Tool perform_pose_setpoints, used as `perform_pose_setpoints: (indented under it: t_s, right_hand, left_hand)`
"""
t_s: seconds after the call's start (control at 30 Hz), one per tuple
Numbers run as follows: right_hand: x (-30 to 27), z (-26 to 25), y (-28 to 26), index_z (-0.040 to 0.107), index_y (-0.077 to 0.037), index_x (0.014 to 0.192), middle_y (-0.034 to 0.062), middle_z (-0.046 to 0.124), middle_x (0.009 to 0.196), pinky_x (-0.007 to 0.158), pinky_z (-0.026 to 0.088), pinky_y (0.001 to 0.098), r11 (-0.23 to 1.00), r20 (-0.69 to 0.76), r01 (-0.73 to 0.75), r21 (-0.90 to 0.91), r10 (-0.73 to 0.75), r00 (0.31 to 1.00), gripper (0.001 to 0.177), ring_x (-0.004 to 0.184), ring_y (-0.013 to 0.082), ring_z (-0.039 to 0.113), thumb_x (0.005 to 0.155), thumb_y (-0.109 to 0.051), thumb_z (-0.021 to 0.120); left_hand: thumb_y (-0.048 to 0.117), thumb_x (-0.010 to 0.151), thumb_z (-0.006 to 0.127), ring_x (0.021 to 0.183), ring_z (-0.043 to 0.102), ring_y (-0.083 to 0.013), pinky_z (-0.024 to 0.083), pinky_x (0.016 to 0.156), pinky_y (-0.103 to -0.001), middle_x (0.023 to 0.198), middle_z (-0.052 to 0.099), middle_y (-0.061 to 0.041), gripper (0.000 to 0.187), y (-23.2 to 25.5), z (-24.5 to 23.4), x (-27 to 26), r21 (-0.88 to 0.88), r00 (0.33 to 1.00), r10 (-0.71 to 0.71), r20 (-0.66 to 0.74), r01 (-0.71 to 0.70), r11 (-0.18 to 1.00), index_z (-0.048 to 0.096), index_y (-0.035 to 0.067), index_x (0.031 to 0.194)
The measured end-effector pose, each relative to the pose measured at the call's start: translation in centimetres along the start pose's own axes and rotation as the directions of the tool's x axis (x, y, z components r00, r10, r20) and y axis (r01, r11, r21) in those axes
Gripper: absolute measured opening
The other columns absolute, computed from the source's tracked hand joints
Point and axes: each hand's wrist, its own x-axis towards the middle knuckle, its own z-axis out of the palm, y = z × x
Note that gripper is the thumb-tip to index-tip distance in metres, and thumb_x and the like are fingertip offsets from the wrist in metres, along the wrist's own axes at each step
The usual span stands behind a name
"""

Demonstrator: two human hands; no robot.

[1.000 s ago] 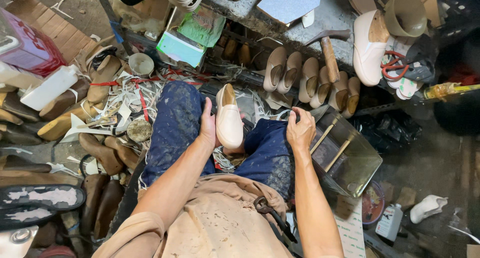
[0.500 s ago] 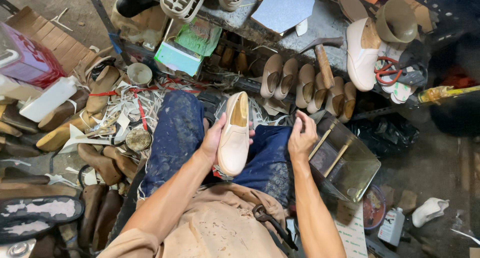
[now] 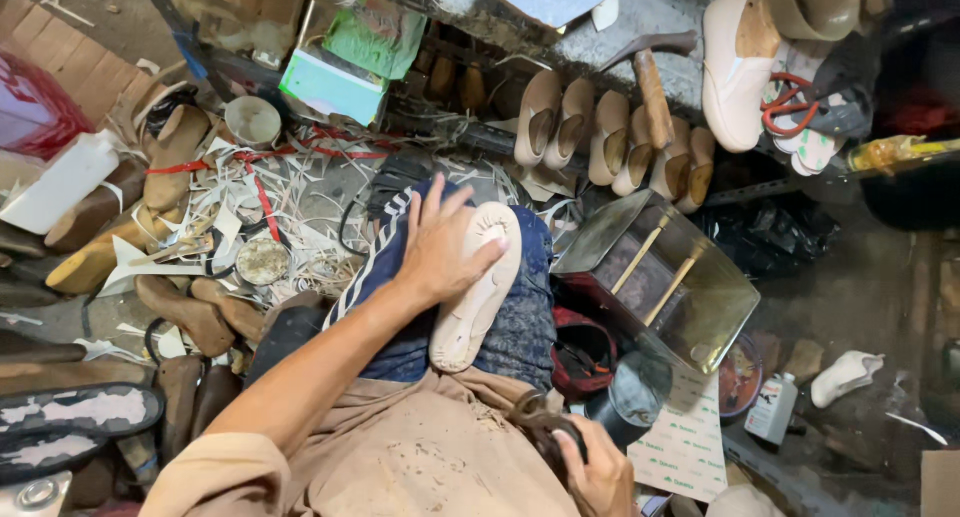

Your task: The person holds a light-colored shoe on their lap and uses a curved metal tool to scrape and shape the sole and heel area. They rotate the shoe to work on different sides and occasionally inspect the surface before continuing the scraping process.

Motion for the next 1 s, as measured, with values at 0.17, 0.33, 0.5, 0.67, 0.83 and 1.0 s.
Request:
perform_pose_setpoints:
  t_s: [0.17, 0.33, 0.5, 0.67, 0.83, 1.0]
  right_hand:
    - [1.5, -0.6, 0.6, 0.060, -0.006, 0.115, 0.0135, 0.062, 0.121, 0.096, 0.048, 0.0412, 0.756, -0.012, -0.305, 0.579, 0.382, 0.924, 0.030, 0.112, 0.0317, 0.061, 0.095, -0.028, 0.058]
    - [8.4, -1.1, -6.8, 0.039, -0.013, 0.090, 0.0154, 0.061, 0.113, 0.096, 0.054, 0.0439, 0.343, 0.340, -0.397, 0.851, 0.216, 0.915, 0.022, 0.099, 0.0292, 0.075, 0.094, -0.002, 0.057]
    - [15.6, -0.7, -13.4, 0.054, 0.001, 0.102, 0.0298, 0.064, 0.114, 0.082, 0.049, 0.0415, -0.091, 0.748, -0.761, 0.643, -0.138, 0.649, 0.017, 0.094, 0.0369, 0.060, 0.086, 0.007, 0.058]
    - [19.2, -1.4, -15.6, 0.059, 0.001, 0.118, 0.0314, 0.070, 0.125, 0.088, 0.059, 0.0489, 0.125, 0.875, -0.866, 0.483, -0.090, 0.475, 0.034, 0.105, 0.0393, 0.073, 0.084, -0.002, 0.057]
    - [21.0, -1.4, -14.6, 0.057, -0.002, 0.117, 0.0313, 0.073, 0.116, 0.078, 0.064, 0.0511, 0.221, 0.873, -0.846, 0.485, -0.172, 0.456, 0.029, 0.097, 0.0387, 0.076, 0.089, -0.009, 0.056]
    - [20.2, 1.7, -13.2, 0.051, -0.004, 0.113, 0.0243, 0.050, 0.084, 0.042, 0.060, 0.0510, -0.040, 0.862, -0.868, 0.495, -0.106, 0.496, 0.022, 0.053, 0.0317, 0.057, 0.092, -0.001, 0.056]
  left_hand:
    - [0.041, 0.081, 0.073, 0.100, 0.064, -0.0194, 0.053, 0.083, -0.039, 0.116, 0.065, -0.006, 0.049, 3.4, -1.6, -4.4, -0.576, 1.000, 0.021, -0.013, -0.024, 0.817, 0.057, 0.012, 0.117]
    - [0.029, 0.090, 0.075, 0.112, 0.070, -0.0197, 0.059, 0.094, -0.031, 0.126, 0.071, -0.015, 0.056, 6.1, -9.4, -5.9, -0.725, 0.934, 0.065, -0.350, -0.314, 0.613, 0.045, 0.009, 0.132]
    - [0.021, 0.091, 0.073, 0.112, 0.066, -0.0156, 0.052, 0.101, -0.028, 0.132, 0.069, -0.016, 0.055, 3.0, -10.8, -3.5, -0.704, 0.862, -0.038, -0.505, -0.386, 0.596, 0.050, 0.007, 0.139]
    - [0.016, 0.089, 0.077, 0.109, 0.068, -0.0165, 0.053, 0.099, -0.031, 0.127, 0.071, -0.016, 0.056, 2.9, -10.8, -3.4, -0.680, 0.851, -0.012, -0.525, -0.411, 0.608, 0.053, 0.005, 0.138]
    - [0.012, 0.085, 0.082, 0.108, 0.070, -0.0183, 0.054, 0.098, -0.036, 0.125, 0.072, -0.017, 0.059, 3.1, -10.2, -3.2, -0.666, 0.847, 0.032, -0.531, -0.440, 0.602, 0.056, 0.003, 0.138]
    - [0.018, 0.085, 0.081, 0.107, 0.070, -0.0183, 0.055, 0.097, -0.036, 0.122, 0.073, -0.016, 0.061, 3.1, -11.0, -2.5, -0.659, 0.840, -0.014, -0.542, -0.415, 0.628, 0.055, 0.001, 0.138]
